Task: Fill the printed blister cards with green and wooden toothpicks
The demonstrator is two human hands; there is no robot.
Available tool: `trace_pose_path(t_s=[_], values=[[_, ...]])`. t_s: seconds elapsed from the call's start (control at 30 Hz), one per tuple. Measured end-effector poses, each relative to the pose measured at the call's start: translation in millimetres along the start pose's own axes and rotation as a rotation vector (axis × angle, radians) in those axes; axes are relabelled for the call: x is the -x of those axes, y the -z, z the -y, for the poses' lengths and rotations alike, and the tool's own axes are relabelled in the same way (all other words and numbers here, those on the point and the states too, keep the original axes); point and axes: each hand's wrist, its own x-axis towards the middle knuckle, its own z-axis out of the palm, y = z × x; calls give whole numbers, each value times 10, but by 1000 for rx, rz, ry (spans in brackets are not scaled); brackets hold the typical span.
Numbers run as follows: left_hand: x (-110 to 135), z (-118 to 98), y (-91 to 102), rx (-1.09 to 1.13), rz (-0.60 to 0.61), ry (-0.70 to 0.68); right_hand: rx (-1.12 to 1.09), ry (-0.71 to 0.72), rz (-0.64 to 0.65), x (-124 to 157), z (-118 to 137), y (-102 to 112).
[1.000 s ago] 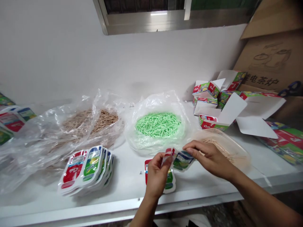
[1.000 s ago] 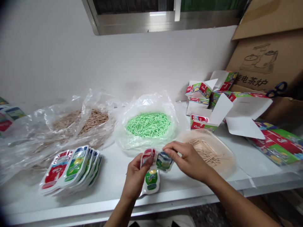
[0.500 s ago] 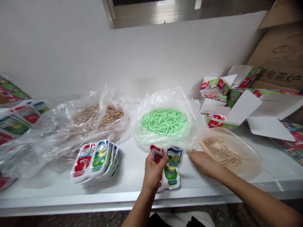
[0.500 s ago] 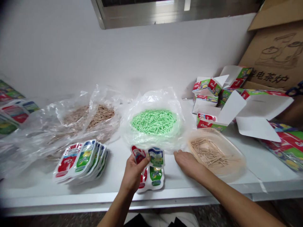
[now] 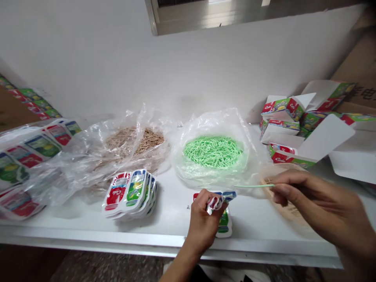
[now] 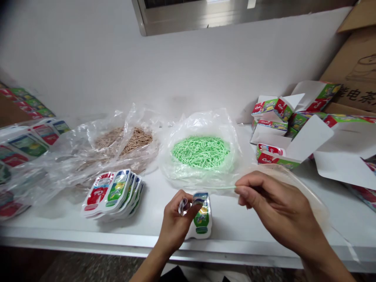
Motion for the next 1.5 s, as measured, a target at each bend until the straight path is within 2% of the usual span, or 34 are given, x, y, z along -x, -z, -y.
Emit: trace_pose_path(t_s=[0.13, 0.3, 0.37, 0.47, 0.57, 0.67, 0.73, 0.77, 0.87, 0.9, 1.0, 1.17, 1.5], values=[[47, 46, 22, -87, 27, -199, 163, 168, 118, 33, 135, 75], [67, 96, 46, -100, 35, -402, 202, 282, 319, 19, 229, 72], [75, 91, 45, -110, 42, -437, 223, 353, 382, 27, 251, 21], [91, 64, 24, -143, 68, -462, 340, 465, 385, 39, 277, -113], [87, 26, -1, -142, 83, -374, 442, 525, 376, 3, 266, -170], [47, -13, 18, -15, 89, -74, 380, 416, 350, -108, 68, 21], [8, -27, 61, 97, 103, 110, 387, 262, 308, -175, -237, 258], [-11, -27, 84, 143, 108, 164, 439, 138, 344, -187, -432, 381], [-55, 5, 116, 255, 69, 245, 677, -190, 621, -114, -1057, 641], [-63, 23, 109, 288, 52, 277, 722, -221, 721, -66, -1239, 670], [-76, 80, 52, 357, 30, 352, 856, -226, 861, 56, -1605, 603], [-107, 120, -23, 410, 67, 323, 910, -183, 867, 67, -1766, 403], [-94, 80, -33, 445, 42, 337, 956, -216, 760, 99, -1890, 259]])
